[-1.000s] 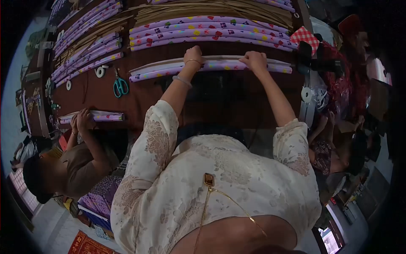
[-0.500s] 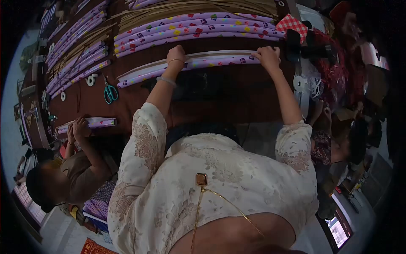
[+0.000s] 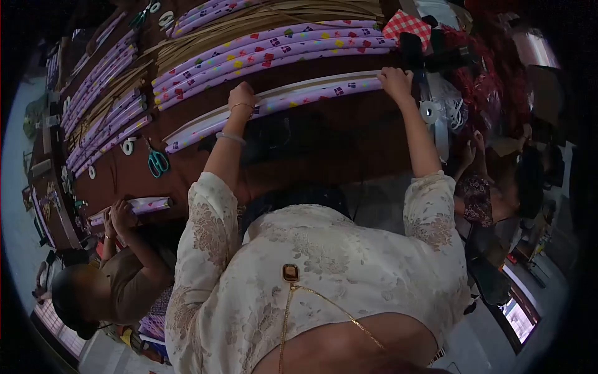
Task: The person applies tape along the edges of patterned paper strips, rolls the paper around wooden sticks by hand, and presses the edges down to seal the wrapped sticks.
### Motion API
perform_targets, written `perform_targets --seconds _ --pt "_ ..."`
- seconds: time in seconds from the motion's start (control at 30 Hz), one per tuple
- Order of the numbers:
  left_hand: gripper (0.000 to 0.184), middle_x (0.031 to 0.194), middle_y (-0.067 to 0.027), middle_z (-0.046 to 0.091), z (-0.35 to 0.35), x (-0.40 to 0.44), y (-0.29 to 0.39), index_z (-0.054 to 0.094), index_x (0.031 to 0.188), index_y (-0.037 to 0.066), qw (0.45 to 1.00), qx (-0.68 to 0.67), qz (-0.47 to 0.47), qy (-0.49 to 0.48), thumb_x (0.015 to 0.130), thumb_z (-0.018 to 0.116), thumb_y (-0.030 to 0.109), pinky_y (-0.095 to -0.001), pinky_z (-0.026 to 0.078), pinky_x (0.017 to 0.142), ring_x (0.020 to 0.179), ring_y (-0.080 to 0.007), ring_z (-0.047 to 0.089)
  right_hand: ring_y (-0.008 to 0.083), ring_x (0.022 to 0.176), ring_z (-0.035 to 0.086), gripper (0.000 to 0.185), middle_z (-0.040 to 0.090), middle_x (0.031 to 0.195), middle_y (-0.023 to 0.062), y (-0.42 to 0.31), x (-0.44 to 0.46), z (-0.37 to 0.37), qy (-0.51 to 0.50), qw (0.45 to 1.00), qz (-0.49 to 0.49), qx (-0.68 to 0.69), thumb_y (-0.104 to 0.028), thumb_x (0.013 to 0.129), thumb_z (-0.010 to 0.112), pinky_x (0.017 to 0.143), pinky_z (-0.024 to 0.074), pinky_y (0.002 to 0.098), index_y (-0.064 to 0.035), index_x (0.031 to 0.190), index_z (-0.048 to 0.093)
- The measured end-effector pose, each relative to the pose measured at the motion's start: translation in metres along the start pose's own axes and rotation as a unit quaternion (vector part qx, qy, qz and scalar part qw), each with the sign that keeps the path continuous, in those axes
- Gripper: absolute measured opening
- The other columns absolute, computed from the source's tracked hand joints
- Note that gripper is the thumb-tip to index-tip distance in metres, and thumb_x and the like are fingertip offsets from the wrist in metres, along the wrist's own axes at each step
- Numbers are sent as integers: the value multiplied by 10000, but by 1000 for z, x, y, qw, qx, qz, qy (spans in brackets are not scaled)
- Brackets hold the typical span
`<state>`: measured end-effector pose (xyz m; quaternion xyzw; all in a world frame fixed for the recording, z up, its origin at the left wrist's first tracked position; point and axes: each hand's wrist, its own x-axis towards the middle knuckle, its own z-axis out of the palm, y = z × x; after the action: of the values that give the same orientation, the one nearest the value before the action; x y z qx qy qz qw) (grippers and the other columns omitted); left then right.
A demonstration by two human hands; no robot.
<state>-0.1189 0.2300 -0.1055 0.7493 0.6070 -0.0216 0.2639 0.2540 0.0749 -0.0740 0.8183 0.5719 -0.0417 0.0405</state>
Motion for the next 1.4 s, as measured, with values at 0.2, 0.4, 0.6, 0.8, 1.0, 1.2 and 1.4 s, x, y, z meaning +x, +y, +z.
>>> perform_targets --seconds 0.2,0.4,0.6,0.8,1.0,1.2,1.4 --pt "232 840 -126 621 -3 -4 6 597 757 97 999 -6 -30 -8 585 718 194 -389 477 736 847 -302 588 247 815 581 275 634 796 71 15 7 -9 -88 985 112 93 -393 704 586 803 300 406 -151 817 651" --pt "211 841 -126 626 4 1 1 619 749 119 1000 -7 -18 11 592 708 230 -386 480 731 838 -311 589 225 787 583 283 635 778 44 13 10 -15 -109 969 186 117 -385 668 607 786 312 378 -177 849 673" --pt "258 805 -121 624 -1 -5 6 594 729 103 1000 3 -8 7 566 751 227 -384 479 714 820 -297 594 214 757 583 256 635 746 32 8 13 -22 -133 956 231 126 -370 686 617 802 310 372 -177 842 680" --pt "268 799 -120 626 0 -4 4 605 711 94 1000 -5 -9 7 543 753 241 -369 482 714 796 -292 598 229 790 588 249 639 776 52 8 16 -20 -125 948 262 126 -359 684 630 850 321 397 -166 832 681" --pt "276 800 -122 626 0 -5 7 602 726 83 1000 -7 -11 2 552 755 233 -370 480 714 799 -294 598 253 870 579 237 639 873 60 11 19 -16 -133 942 281 125 -338 699 629 868 332 428 -160 848 679" --pt "239 799 -136 619 -2 -8 8 590 743 87 1000 -11 6 10 587 744 183 -393 479 702 807 -315 592 268 972 551 285 616 990 74 12 22 -9 -141 932 302 139 -352 698 629 891 331 475 -159 904 664" --pt "247 800 -135 620 -1 -9 9 589 742 91 1000 -9 -4 14 583 748 193 -393 480 697 805 -315 592 273 987 543 297 612 995 77 8 19 -6 -108 920 341 159 -340 668 652 866 357 474 -171 911 660"
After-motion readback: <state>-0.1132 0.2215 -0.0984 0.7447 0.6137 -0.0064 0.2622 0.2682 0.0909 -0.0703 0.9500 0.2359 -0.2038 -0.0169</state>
